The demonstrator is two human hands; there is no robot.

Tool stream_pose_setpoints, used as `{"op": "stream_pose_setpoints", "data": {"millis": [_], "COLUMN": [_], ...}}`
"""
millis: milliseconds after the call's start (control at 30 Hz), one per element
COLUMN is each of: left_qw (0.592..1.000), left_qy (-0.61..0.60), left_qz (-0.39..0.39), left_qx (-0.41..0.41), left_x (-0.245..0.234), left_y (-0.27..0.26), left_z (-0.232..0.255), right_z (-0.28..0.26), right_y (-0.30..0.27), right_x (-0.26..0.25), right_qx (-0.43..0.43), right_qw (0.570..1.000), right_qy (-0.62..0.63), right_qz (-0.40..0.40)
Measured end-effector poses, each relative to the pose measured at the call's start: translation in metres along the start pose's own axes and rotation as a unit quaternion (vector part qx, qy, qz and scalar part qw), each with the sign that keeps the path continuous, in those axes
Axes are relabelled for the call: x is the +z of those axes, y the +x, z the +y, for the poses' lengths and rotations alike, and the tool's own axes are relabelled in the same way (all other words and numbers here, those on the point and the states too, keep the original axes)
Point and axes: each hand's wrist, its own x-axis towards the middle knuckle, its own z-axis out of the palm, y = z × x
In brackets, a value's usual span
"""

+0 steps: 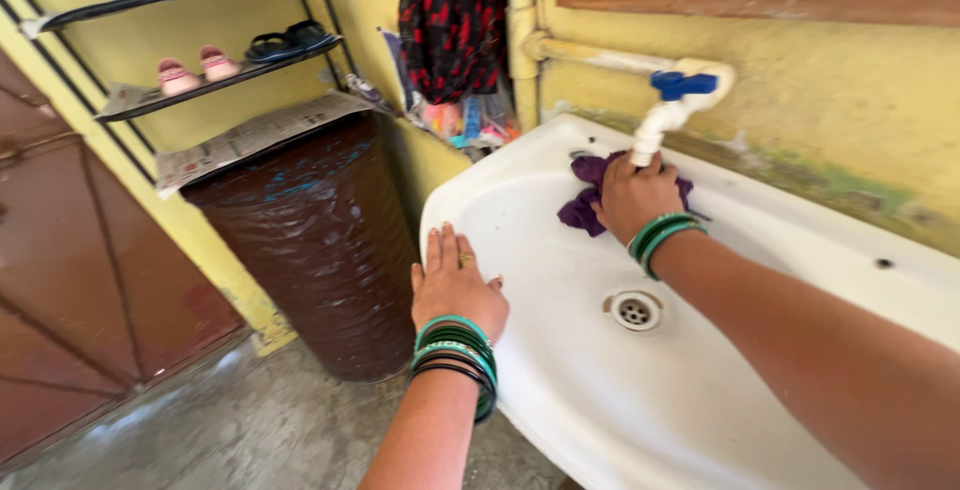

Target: The person wipes the inside and outside of a wall-mounted sink using a purple cloth.

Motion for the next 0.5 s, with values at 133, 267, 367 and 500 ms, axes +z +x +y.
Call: {"op": "stream_pose_setpoints", "data": {"millis": [133, 267, 367, 500], "left_qw": [1.0, 1.0, 1.0, 1.0], "left_qy": [-0.004, -0.019, -0.023, -0.018], "left_qz": [0.001, 0.004, 0.005, 0.006], "left_qx": [0.007, -0.002, -0.006, -0.011], "left_x": [0.003, 0.005, 0.004, 0.005], "left_y": [0.003, 0.004, 0.005, 0.004], "left_z": [-0.002, -0.002, -0.003, -0.002], "right_z": [0.002, 0.012, 0.027, 0.055], "right_y": [-0.023, -0.047, -0.065, -0.089], "right_x": [0.021, 0.017, -0.003, -0.069], "right_qx": [0.081, 0.225, 0.31, 0.468], "right_qw": [0.995, 0.973, 0.94, 0.847], "right_qy": [-0.039, -0.042, -0.021, 0.075], "right_qz": [0.042, -0.042, -0.14, -0.24]}}
